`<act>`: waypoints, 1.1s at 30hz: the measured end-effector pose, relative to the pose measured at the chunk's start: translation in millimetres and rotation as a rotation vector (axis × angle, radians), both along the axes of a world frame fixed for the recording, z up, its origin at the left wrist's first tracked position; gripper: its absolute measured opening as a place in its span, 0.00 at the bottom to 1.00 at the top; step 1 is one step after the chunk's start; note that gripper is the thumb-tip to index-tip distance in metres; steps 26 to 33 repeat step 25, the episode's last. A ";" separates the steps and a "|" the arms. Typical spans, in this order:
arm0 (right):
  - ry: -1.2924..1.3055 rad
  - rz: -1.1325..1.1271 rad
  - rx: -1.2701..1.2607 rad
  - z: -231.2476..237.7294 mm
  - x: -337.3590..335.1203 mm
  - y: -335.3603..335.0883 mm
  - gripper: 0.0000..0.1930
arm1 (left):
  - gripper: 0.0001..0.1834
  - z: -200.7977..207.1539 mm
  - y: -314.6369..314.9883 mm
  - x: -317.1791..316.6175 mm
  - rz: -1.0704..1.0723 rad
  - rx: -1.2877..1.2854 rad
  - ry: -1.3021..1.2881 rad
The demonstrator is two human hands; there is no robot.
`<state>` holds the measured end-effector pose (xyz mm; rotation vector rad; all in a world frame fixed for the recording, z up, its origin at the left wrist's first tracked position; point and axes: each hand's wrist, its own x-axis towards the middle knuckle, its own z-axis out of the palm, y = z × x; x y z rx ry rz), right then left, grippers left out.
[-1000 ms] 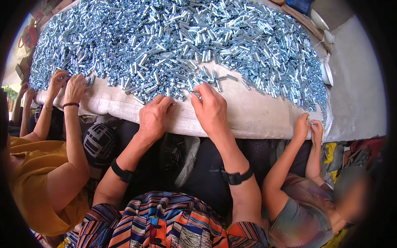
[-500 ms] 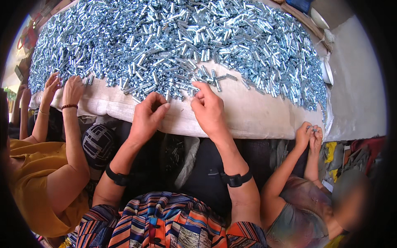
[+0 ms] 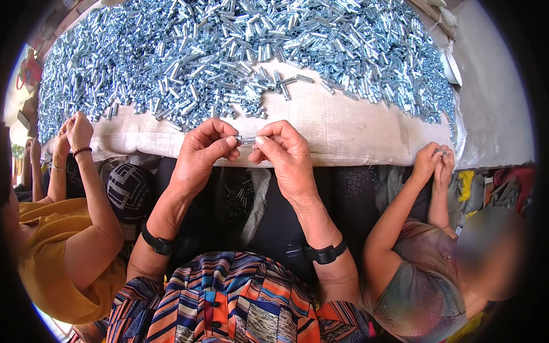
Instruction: Assemble small metal hardware components by hand while sitting at a table.
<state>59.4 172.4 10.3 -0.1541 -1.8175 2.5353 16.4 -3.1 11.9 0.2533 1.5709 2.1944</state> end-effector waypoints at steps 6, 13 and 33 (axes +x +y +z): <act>-0.045 0.016 -0.177 -6.9 3.7 0.0 0.03 | 0.05 -4.8 0.3 1.4 -0.014 -0.062 0.095; 0.034 0.018 -0.192 -11.6 7.5 -3.1 0.04 | 0.05 -8.6 -0.2 2.4 -0.019 0.031 0.028; 0.081 0.057 0.520 -9.4 13.3 0.6 0.13 | 0.05 -9.1 -4.2 0.0 -0.009 0.054 -0.066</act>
